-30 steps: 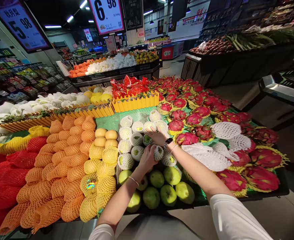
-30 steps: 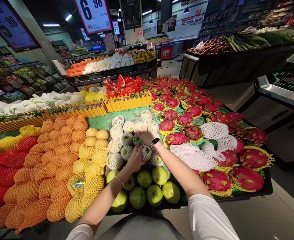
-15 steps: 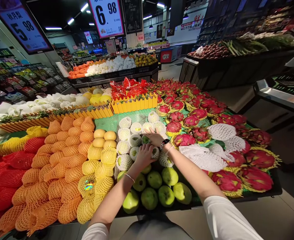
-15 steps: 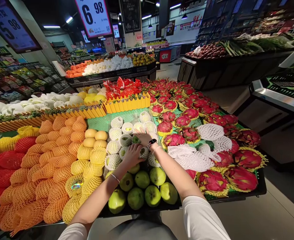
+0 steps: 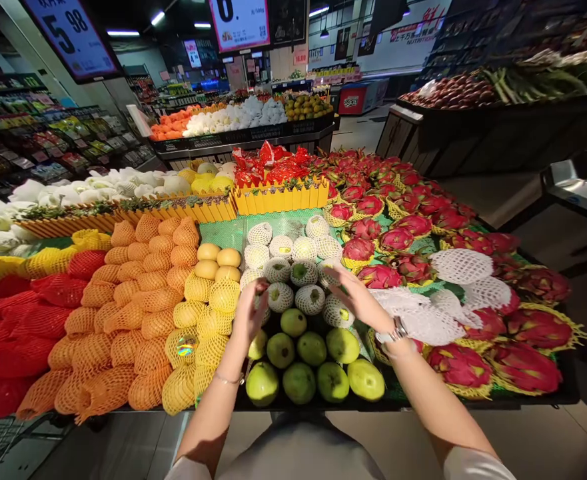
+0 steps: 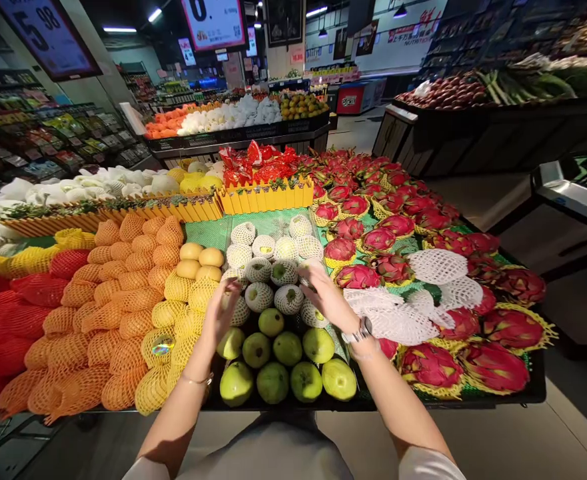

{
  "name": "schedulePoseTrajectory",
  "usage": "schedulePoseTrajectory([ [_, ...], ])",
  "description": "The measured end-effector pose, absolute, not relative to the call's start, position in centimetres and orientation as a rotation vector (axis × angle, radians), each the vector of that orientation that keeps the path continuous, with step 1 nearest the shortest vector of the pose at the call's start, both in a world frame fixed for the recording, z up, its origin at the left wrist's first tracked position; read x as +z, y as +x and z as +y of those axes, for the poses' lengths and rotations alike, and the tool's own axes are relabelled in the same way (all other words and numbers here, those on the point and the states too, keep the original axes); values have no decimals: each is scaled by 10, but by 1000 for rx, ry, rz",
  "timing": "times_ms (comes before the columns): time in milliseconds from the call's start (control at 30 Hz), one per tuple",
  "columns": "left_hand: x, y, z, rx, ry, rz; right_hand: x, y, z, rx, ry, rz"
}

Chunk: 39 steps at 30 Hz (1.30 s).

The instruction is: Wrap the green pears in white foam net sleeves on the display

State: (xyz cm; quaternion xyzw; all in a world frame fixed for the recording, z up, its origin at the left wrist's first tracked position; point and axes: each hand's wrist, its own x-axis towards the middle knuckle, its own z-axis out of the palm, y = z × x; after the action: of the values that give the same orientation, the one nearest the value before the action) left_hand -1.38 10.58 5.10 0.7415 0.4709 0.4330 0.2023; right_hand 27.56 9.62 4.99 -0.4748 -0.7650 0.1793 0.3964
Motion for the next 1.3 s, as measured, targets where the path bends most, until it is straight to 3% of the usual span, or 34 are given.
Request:
schedulePoseTrajectory([
  [167, 32, -84, 48, 1443, 1658, 1784, 31, 298, 24, 324, -1349, -1856],
  [333, -9, -108, 14, 1073, 1653, 1911, -6, 370, -16, -177, -1815, -1502],
  [433, -17, -109, 15, 948, 1717, 1918, -32, 403, -27, -185, -2024, -1345],
  [600, -16, -110, 30, 909, 1706, 1997, -55, 416, -36, -29, -1994, -1257],
  [967, -8, -119, 45, 587, 1648, 2107, -35, 459, -9, -197, -2012, -966],
  [1300, -13, -107, 43, 973, 1607, 1904, 8, 411, -17, -341, -1616, -507],
])
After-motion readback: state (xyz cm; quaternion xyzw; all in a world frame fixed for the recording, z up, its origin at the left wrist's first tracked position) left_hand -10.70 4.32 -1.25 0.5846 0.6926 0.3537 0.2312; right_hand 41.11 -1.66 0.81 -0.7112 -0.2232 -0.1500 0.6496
